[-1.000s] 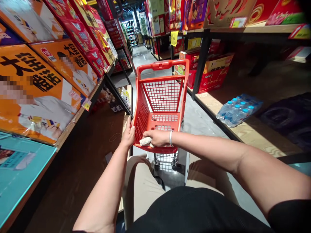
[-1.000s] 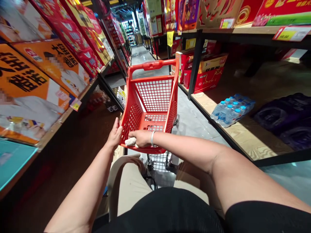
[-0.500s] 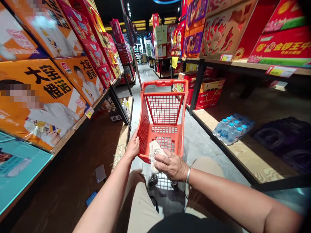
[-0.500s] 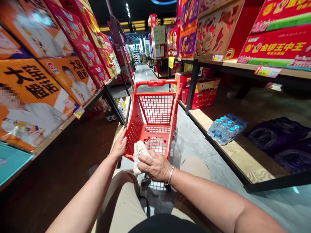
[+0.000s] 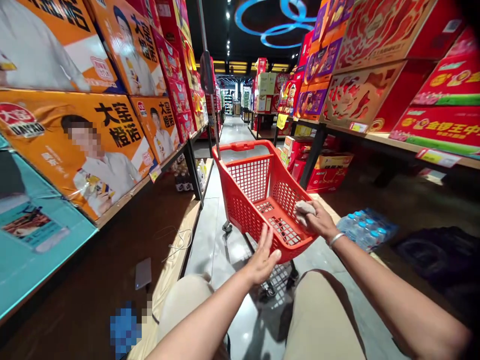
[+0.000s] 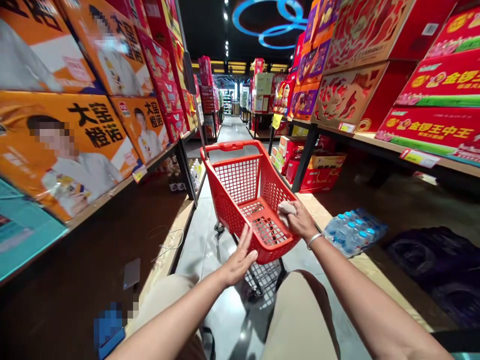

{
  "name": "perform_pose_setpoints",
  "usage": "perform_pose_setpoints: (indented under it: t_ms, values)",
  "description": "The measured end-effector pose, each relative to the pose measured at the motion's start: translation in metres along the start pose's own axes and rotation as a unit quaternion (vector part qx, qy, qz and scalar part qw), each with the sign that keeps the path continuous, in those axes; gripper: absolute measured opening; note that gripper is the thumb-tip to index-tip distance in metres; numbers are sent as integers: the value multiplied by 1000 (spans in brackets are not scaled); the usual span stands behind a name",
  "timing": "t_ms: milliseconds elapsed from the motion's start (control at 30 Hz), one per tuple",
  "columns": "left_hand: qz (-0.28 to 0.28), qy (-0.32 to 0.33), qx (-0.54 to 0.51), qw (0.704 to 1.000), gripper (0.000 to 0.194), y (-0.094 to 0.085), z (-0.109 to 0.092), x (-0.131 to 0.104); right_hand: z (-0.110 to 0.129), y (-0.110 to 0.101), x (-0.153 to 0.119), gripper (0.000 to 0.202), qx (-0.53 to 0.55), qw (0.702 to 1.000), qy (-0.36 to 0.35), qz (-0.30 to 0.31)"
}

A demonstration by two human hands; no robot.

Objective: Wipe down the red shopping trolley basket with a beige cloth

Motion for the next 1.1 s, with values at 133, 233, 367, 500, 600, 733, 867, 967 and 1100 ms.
perform_pose_setpoints:
  t_ms: [133, 233, 367, 500, 600, 733, 867, 967, 1100]
  values:
    - [15, -40, -11, 999, 73, -12, 6, -3, 38, 12, 27, 42, 0, 998, -60, -12]
    - [-77, -74, 6, 994, 74, -43, 13, 2, 61, 37, 39, 52, -61, 991, -117, -15]
    - [-150, -63, 56, 985, 73, -93, 8, 9, 47, 54, 59, 50, -146, 987, -68, -25]
    - [-257, 5, 155, 954, 74, -139, -14, 16, 14, 48, 75, 43, -128, 986, -96, -35]
    - [-312, 104, 253, 910, 70, -160, -39, 22, 0, 41, 81, 40, -63, 991, -113, -34]
    - [-368, 120, 374, 843, 65, -173, -69, 29, -4, 36, 80, 44, -16, 995, -92, -22]
    - [-363, 136, 455, 802, 68, -185, -88, 29, -7, 35, 73, 45, 14, 997, -68, -19]
    - [-323, 160, 496, 790, 65, -194, -93, 25, -11, 35, 69, 47, 45, 998, -50, -22]
    - [-276, 154, 534, 784, 51, -194, -95, 14, 1, 34, 69, 48, 40, 998, -33, -24]
Point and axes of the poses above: each hand's wrist, its own x-axis towards the middle knuckle, its own y-axis out of the palm, z = x × y, the point moved 2 cm from there along x, towards the middle knuckle, and after that the axes turned 10 degrees about -x, right-handed, at the moved point
